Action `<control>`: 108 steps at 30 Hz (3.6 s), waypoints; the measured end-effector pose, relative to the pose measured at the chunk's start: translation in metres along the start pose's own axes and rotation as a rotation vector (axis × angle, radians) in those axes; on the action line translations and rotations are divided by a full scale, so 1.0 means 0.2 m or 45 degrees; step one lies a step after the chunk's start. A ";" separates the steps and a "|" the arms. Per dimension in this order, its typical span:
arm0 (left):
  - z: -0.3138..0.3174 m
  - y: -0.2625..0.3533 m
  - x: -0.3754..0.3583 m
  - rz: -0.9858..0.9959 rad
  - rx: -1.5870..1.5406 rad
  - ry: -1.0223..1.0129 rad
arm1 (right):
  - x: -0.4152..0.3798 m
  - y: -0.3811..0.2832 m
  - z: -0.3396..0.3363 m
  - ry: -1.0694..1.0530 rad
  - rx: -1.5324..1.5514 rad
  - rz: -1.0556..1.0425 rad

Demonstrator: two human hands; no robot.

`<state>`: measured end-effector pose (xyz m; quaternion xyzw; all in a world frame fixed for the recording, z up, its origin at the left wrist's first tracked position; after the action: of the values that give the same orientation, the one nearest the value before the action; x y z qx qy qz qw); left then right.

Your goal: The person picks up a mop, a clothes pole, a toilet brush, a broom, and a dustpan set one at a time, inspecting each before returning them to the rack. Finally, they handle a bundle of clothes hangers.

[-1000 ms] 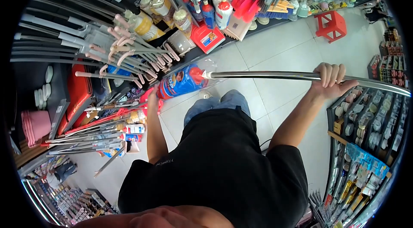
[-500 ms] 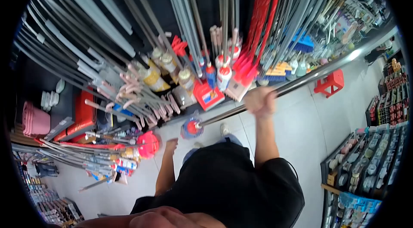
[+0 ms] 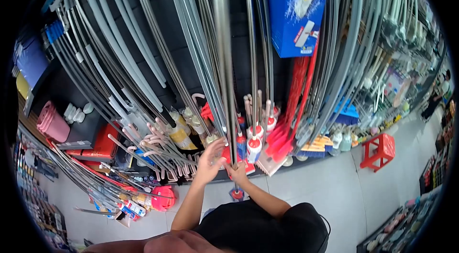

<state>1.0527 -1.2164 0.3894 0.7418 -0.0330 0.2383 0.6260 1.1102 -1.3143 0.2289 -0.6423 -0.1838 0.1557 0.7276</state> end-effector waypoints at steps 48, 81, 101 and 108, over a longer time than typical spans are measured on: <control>-0.07 0.13 -0.30 -0.054 0.322 0.422 | 0.78 -0.38 -0.05 -0.066 -0.175 -0.599; -0.12 0.01 -0.47 -0.268 0.263 0.337 | 1.28 -0.40 0.07 -0.219 0.023 -0.186; -0.20 -0.04 -0.63 -0.502 0.262 0.449 | 1.58 -0.51 0.09 -0.189 -0.919 -0.455; -0.21 -0.06 -0.70 -0.632 0.322 0.463 | 1.57 -0.32 0.05 -0.123 -0.829 -0.424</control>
<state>0.9203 -1.2093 0.3271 0.7443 0.2908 0.2093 0.5635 1.3828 -1.1677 0.3151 -0.7934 -0.3598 -0.0012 0.4910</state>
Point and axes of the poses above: each hand's wrist, its own x-axis towards the middle knuckle, its own z-axis out of the palm, y = z × x, the point moved 2 cm from there along x, towards the middle knuckle, and after that the axes turned 1 degree about -x, right-handed, at the moved point
